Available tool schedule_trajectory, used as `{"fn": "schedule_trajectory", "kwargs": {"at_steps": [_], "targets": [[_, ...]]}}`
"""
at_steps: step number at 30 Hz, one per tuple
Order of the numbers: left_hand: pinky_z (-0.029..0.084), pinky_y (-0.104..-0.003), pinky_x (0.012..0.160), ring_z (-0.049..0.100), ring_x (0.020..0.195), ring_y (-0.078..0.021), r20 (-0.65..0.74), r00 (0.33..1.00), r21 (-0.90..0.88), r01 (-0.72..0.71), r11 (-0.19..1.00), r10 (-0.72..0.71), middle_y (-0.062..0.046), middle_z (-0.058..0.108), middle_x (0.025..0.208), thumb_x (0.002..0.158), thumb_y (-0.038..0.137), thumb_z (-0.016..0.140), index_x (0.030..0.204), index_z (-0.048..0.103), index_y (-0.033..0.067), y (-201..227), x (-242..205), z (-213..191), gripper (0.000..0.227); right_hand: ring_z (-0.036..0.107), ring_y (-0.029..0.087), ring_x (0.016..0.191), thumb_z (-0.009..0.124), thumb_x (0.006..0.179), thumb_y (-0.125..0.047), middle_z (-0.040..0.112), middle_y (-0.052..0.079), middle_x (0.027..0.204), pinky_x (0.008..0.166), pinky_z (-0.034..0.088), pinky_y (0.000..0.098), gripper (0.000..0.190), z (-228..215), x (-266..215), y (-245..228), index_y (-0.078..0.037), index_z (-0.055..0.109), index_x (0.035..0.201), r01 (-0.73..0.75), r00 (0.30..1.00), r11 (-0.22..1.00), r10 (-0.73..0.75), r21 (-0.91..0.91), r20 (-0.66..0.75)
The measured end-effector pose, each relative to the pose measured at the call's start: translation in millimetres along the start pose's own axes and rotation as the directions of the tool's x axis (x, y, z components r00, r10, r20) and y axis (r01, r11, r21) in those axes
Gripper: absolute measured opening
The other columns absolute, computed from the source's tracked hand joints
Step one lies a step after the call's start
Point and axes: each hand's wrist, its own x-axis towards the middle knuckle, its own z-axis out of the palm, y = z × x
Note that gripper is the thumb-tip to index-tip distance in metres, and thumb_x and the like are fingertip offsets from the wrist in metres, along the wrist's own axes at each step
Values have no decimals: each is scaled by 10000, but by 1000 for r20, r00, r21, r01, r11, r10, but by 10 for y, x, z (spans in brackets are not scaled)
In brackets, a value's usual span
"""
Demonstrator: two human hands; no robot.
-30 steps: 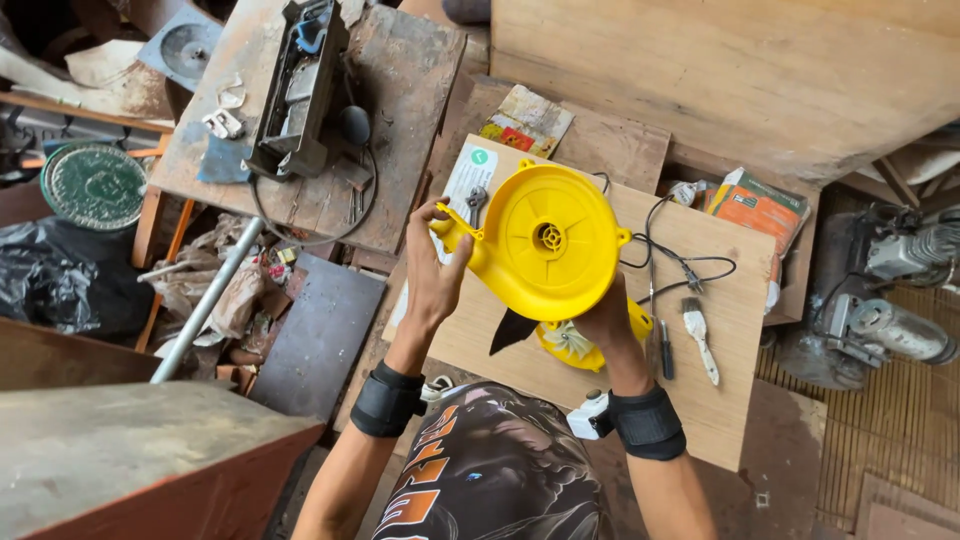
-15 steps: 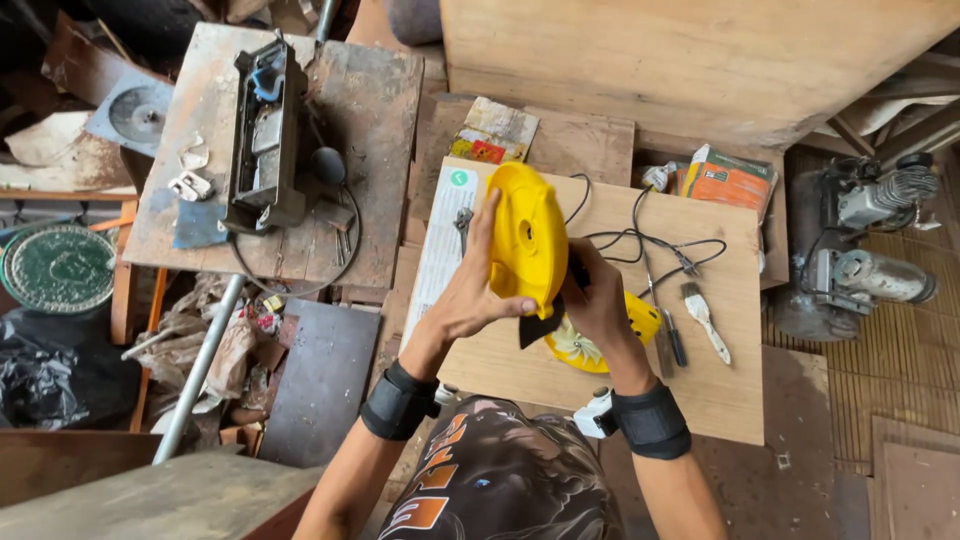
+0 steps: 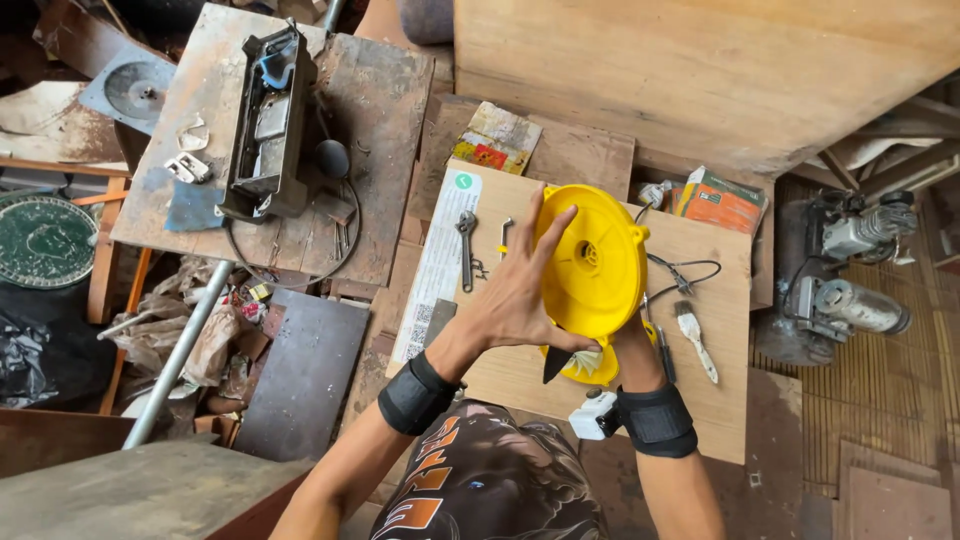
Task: Dismantling and cleaning the fan and housing of a yellow handheld blower in a workshop.
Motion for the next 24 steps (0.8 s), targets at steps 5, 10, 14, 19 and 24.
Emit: {"fn": "schedule_trajectory", "kwargs": {"at_steps": [5, 10, 14, 19, 24], "targets": [[337, -622, 1248, 258, 1541, -575, -54, 999, -4, 7, 1000, -7, -370, 82, 1682, 549, 681, 911, 1636, 245, 120, 50, 42, 131, 1393, 301, 322, 1550, 373, 1095, -479, 262, 145, 1701, 1257, 287, 521, 653, 3, -65, -11, -152, 226, 1641, -28, 998, 999, 27, 31, 53], [344, -618, 1259, 263, 1551, -571, -115, 993, -26, 3, 1000, -6, -359, 146, 1670, 522, 676, 893, 1605, 315, 137, 85, 81, 304, 1341, 236, 300, 1578, 381, 1075, -509, 220, 110, 1720, 1281, 226, 499, 679, 3, -166, -30, -190, 200, 1646, -18, 999, 994, 23, 110, -38], [328, -621, 1292, 237, 1584, -576, -136, 990, -100, 10, 995, -24, -362, 154, 1675, 550, 666, 891, 1624, 285, 132, 108, 33, 465, 1343, 232, 315, 1574, 359, 1060, -570, 227, 110, 1715, 1272, 227, 512, 716, -40, -257, -29, -198, 197, 1650, 10, 996, 976, 9, 217, -87], [310, -624, 1282, 240, 1576, -574, -92, 992, -166, 70, 984, -86, -358, 182, 1662, 557, 648, 891, 1619, 290, 127, 179, 69, 444, 1327, 217, 314, 1578, 357, 1057, -554, 228, 98, 1714, 1271, 217, 528, 713, -75, -300, -95, -200, 180, 1649, 19, 992, 982, 5, 190, -127], [316, -611, 1311, 222, 1577, -525, -61, 998, -199, -25, 980, 13, -346, 190, 1647, 610, 607, 893, 1638, 279, 145, 105, 92, 318, 1283, 329, 330, 1496, 369, 1065, -484, 298, 133, 1658, 1199, 321, 529, 669, -719, -353, -39, -155, 210, 1625, -197, 971, 973, 210, 117, -114]]}}
